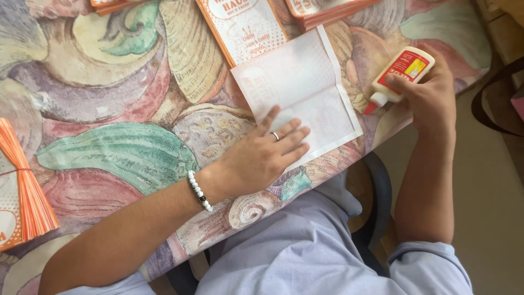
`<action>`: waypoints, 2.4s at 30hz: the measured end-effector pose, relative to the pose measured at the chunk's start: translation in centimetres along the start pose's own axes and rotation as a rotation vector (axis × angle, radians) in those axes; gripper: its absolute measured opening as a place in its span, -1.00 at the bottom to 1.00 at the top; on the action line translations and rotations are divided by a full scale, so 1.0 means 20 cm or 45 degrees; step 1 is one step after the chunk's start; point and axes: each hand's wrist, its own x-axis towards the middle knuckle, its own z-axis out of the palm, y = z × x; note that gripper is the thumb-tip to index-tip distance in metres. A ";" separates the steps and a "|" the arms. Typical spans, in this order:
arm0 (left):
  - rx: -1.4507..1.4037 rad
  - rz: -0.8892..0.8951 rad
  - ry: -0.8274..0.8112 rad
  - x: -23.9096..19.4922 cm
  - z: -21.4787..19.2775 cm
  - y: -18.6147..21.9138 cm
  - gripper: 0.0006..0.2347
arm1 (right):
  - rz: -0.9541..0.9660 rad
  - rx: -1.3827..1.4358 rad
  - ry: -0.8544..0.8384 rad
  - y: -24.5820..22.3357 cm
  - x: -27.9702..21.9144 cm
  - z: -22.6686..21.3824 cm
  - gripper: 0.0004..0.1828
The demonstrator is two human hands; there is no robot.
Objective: Applying glue to the edges of paper bags and folding them to assemble or seal them.
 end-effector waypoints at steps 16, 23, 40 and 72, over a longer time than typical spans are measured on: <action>-0.164 0.031 0.024 -0.01 0.00 0.00 -0.72 | -0.345 0.010 -0.474 -0.32 -0.07 0.43 0.05; -0.219 0.198 0.671 -0.02 -0.26 0.07 -0.84 | -0.518 -0.034 -0.685 -0.22 -0.08 0.33 -0.83; -2.261 -1.126 0.202 0.07 -0.13 -0.08 -0.78 | -1.075 -0.236 -1.186 -0.48 -0.28 0.41 -0.59; -0.973 -0.741 1.050 0.06 -0.49 0.05 -0.92 | -0.762 0.186 0.017 -0.55 -0.59 0.55 -0.44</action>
